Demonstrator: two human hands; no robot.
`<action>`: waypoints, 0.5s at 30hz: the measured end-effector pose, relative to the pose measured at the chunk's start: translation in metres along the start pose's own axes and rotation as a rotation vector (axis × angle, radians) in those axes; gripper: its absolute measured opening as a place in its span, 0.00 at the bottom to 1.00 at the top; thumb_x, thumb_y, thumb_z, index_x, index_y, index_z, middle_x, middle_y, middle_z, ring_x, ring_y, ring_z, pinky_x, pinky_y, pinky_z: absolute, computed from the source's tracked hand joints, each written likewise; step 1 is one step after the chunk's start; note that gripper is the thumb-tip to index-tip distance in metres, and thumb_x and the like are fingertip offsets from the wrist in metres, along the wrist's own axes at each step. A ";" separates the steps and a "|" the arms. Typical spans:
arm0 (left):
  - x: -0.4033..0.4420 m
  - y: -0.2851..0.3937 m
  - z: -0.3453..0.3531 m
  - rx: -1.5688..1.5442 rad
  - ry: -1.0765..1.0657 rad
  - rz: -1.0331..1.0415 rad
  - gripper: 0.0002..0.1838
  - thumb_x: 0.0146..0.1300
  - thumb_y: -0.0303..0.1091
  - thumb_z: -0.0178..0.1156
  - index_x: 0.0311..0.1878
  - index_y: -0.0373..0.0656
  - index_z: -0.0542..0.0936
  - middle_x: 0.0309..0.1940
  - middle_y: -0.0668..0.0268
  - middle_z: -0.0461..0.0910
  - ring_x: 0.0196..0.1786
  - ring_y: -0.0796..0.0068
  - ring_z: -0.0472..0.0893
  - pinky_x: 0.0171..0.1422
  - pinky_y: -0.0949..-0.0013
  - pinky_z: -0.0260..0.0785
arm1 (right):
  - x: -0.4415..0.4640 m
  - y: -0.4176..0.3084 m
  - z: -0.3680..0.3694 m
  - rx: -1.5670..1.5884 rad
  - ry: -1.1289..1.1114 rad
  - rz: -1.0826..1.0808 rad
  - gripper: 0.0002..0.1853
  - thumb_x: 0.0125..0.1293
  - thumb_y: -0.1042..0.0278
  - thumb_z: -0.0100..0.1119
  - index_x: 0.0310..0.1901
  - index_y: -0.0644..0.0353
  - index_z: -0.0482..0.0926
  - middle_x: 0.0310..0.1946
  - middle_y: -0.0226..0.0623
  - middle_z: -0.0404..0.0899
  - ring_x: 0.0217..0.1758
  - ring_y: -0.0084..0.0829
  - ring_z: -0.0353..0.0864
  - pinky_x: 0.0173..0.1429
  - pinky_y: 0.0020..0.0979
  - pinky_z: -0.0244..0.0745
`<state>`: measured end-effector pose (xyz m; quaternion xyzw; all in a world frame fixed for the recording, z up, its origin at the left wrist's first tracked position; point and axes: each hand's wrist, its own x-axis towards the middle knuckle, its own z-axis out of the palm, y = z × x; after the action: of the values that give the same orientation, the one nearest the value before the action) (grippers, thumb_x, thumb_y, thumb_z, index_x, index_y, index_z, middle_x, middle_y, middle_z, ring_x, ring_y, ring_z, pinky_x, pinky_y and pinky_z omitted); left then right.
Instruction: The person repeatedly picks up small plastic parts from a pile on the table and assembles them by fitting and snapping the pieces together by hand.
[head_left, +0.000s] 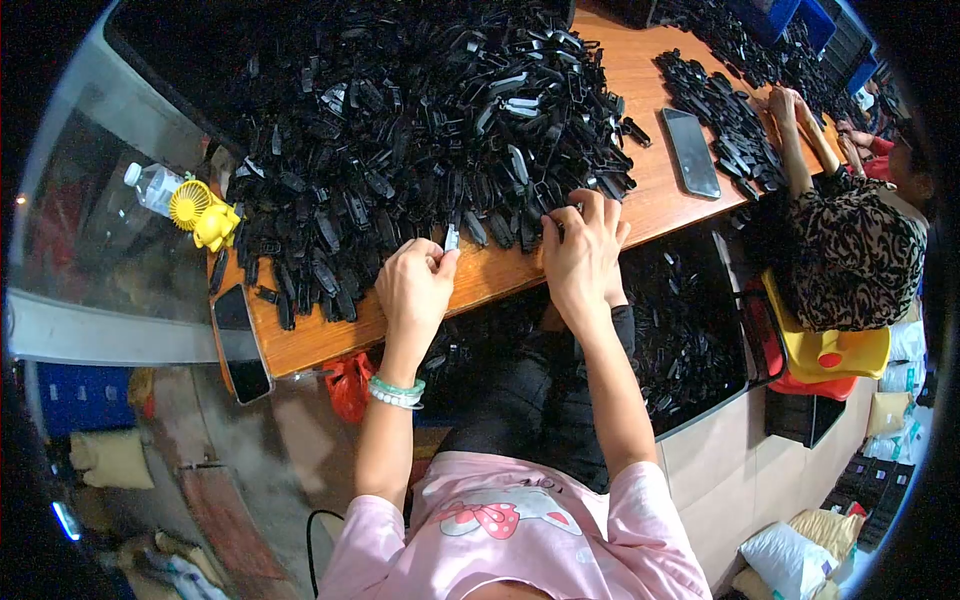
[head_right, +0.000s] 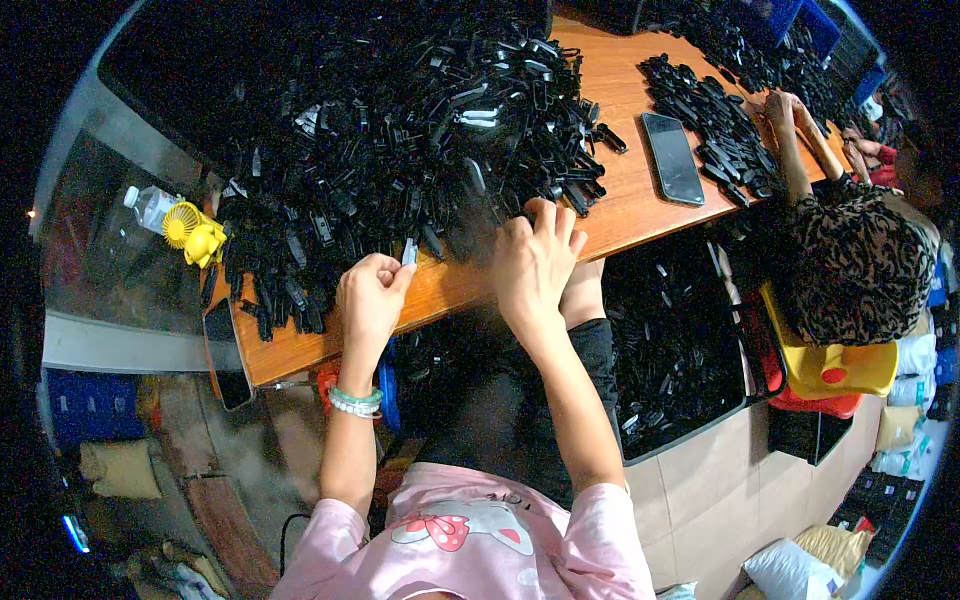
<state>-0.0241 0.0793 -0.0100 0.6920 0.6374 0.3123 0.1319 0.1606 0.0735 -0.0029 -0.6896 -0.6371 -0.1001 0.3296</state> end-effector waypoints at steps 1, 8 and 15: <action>-0.003 -0.002 -0.001 -0.061 0.010 -0.010 0.09 0.54 0.32 0.66 0.25 0.38 0.79 0.21 0.60 0.78 0.21 0.70 0.76 0.26 0.68 0.67 | -0.001 0.000 0.000 0.047 0.041 -0.006 0.05 0.50 0.68 0.64 0.28 0.59 0.81 0.45 0.36 0.73 0.51 0.40 0.67 0.50 0.39 0.59; -0.029 -0.011 0.000 -0.232 0.091 -0.008 0.09 0.54 0.27 0.64 0.27 0.37 0.73 0.20 0.61 0.72 0.18 0.68 0.72 0.27 0.66 0.65 | -0.016 -0.006 0.009 0.566 0.108 -0.043 0.04 0.51 0.77 0.64 0.29 0.62 0.79 0.39 0.39 0.76 0.43 0.40 0.75 0.45 0.36 0.70; -0.041 -0.015 -0.004 -0.311 0.095 -0.040 0.09 0.58 0.25 0.59 0.41 0.39 0.70 0.22 0.63 0.73 0.17 0.71 0.72 0.25 0.67 0.64 | -0.057 -0.040 0.016 1.262 -0.330 0.436 0.23 0.58 0.77 0.62 0.55 0.63 0.67 0.37 0.42 0.79 0.36 0.26 0.82 0.38 0.27 0.79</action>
<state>-0.0383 0.0414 -0.0265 0.6349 0.6004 0.4368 0.2136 0.1087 0.0350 -0.0334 -0.4844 -0.4618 0.4650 0.5795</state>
